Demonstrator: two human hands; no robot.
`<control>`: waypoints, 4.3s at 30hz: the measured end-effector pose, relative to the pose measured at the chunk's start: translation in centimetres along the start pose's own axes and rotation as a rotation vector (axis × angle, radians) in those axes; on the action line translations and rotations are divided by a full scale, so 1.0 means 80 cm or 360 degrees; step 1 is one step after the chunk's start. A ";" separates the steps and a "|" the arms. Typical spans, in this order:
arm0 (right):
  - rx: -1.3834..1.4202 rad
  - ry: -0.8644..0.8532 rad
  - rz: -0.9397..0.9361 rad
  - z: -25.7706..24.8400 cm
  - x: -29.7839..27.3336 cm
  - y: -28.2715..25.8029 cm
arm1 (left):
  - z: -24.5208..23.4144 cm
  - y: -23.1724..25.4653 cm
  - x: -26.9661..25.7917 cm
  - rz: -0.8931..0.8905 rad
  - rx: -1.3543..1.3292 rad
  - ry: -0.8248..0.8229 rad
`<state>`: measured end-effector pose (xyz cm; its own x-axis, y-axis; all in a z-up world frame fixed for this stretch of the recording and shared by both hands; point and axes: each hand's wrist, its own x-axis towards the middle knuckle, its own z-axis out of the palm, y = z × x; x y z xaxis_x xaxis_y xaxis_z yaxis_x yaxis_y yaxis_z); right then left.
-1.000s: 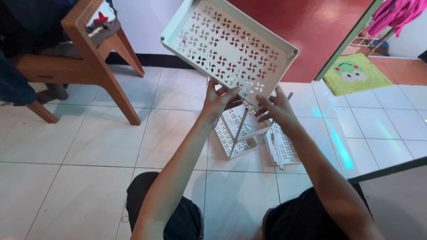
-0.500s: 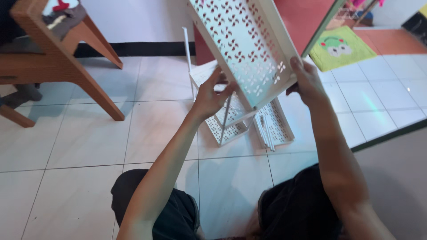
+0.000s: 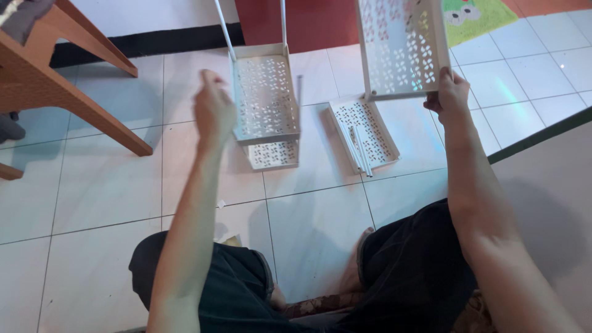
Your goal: The person assembles a white plastic three-tier storage rack by inserting white support poles into the corner holes of the trays. They stack the trays vertically and secure them with the poles, working on a tiled floor.
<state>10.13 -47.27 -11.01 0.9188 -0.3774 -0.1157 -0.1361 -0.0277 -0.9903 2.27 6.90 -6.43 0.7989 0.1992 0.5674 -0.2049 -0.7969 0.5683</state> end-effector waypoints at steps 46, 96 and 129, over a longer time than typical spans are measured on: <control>0.0492 0.0459 0.0841 0.050 -0.043 0.380 | -0.067 0.031 -0.002 -0.0217 -0.0037 -0.0325; -0.0866 -0.1019 -0.0882 0.308 -0.242 -0.135 | -0.034 -0.006 -0.011 -0.0016 -0.0053 -0.0140; 0.0421 -0.0454 -0.0776 0.424 -0.207 0.001 | 0.189 -0.032 -0.111 -0.0211 0.0813 -0.1306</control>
<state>7.46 -9.61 -11.78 0.9199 -0.1160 0.3746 0.3867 0.1097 -0.9157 4.25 -1.45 -21.96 0.9829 0.0002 -0.1840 0.0304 -0.9865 0.1608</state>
